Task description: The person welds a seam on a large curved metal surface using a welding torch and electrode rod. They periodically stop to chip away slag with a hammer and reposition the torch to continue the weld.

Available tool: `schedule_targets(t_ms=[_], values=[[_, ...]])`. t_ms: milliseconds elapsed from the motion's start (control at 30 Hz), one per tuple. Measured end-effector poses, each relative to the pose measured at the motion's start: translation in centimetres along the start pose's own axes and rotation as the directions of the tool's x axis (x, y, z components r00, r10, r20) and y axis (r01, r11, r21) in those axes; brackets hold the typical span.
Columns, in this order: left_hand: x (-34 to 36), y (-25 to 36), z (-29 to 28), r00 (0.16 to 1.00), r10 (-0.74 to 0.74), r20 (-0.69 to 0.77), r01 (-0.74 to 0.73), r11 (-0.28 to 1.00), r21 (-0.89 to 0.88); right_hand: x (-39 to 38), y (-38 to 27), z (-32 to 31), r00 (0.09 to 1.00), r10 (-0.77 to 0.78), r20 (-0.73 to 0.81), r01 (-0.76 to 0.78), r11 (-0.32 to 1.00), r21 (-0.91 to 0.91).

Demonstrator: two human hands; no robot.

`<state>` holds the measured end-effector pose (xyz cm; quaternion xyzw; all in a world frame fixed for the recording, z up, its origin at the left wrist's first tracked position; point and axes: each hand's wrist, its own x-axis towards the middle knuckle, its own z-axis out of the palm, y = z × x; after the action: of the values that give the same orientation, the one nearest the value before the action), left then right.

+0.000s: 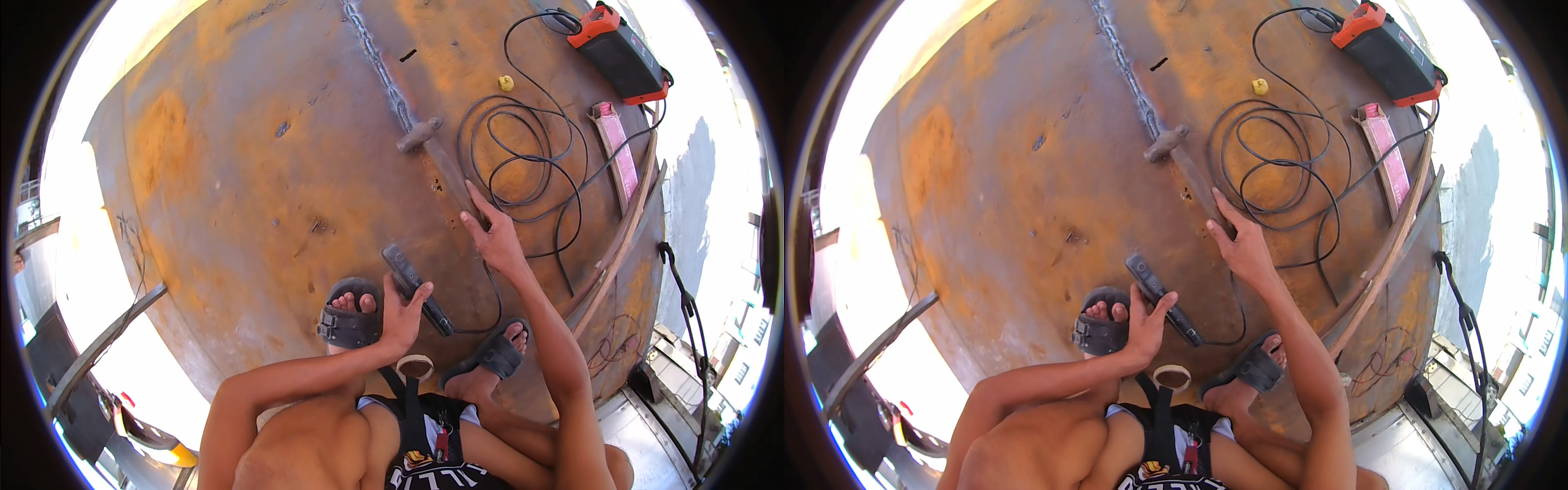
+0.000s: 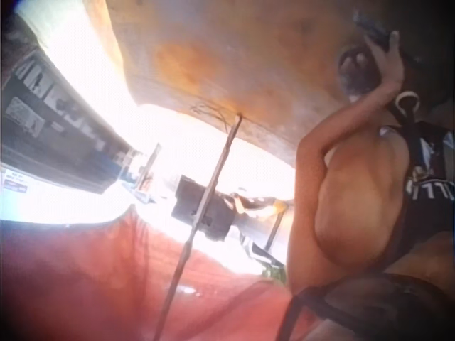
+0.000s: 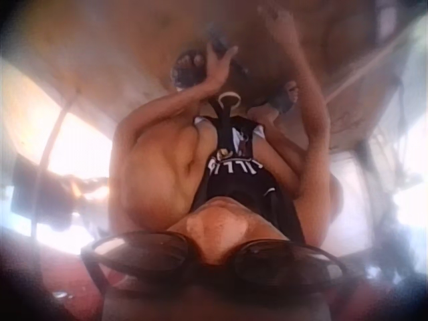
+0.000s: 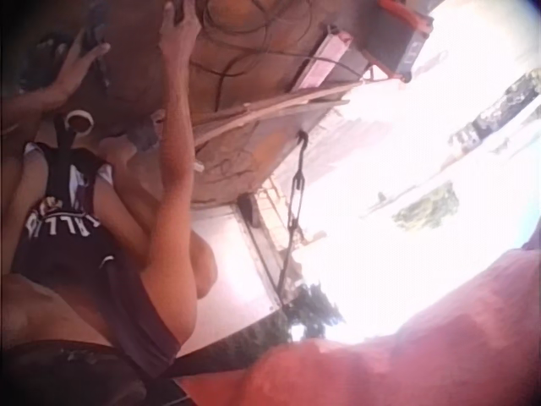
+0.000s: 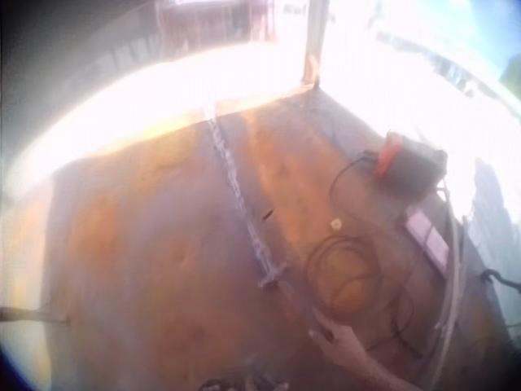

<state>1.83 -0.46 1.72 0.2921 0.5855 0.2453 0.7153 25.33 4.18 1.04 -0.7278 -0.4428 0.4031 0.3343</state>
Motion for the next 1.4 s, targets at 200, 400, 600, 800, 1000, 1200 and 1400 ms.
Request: schedule_targets(t_ms=[200, 400, 600, 800, 1000, 1200, 1400], values=[[0.0, -0.5, -0.4, 0.999, 0.029, -0.022, -0.029, 0.999, 0.015, -0.3, -4.2, 0.8, 0.994, -0.072, -0.080, 0.071, 0.997, -0.019], [0.1, -0.5, -0.5, 0.999, 0.018, -0.034, -0.018, 1.000, -0.010, -0.5, 0.2, 0.4, 0.925, -0.316, -0.212, 0.280, 0.942, -0.187], [0.5, -0.3, -0.5, 0.999, 0.043, -0.034, -0.042, 0.999, 0.011, -0.9, -1.4, 0.7, 0.994, 0.096, -0.058, -0.096, 0.995, 0.007], [0.6, -0.8, -0.4, 0.997, 0.052, -0.053, -0.052, 0.999, -0.007, -1.0, 0.2, 0.9, 0.952, -0.157, -0.262, 0.155, 0.988, -0.029], [0.9, 0.0, -0.4, 0.998, 0.052, -0.036, -0.050, 0.997, 0.053, -1.0, -2.2, 0.4, 0.997, -0.076, -0.017, 0.076, 0.997, -0.014], [0.9, 0.0, -0.6, 0.998, 0.012, -0.062, -0.012, 1.000, -0.002, -1.6, -0.4, 0.4, 0.968, -0.134, -0.212, 0.115, 0.988, -0.103], [0.6, 0.9, 0.2, 0.998, 0.030, -0.059, -0.030, 1.000, 0.001, -1.4, -1.0, -1.3, 0.953, 0.259, -0.157, -0.246, 0.964, 0.098]])
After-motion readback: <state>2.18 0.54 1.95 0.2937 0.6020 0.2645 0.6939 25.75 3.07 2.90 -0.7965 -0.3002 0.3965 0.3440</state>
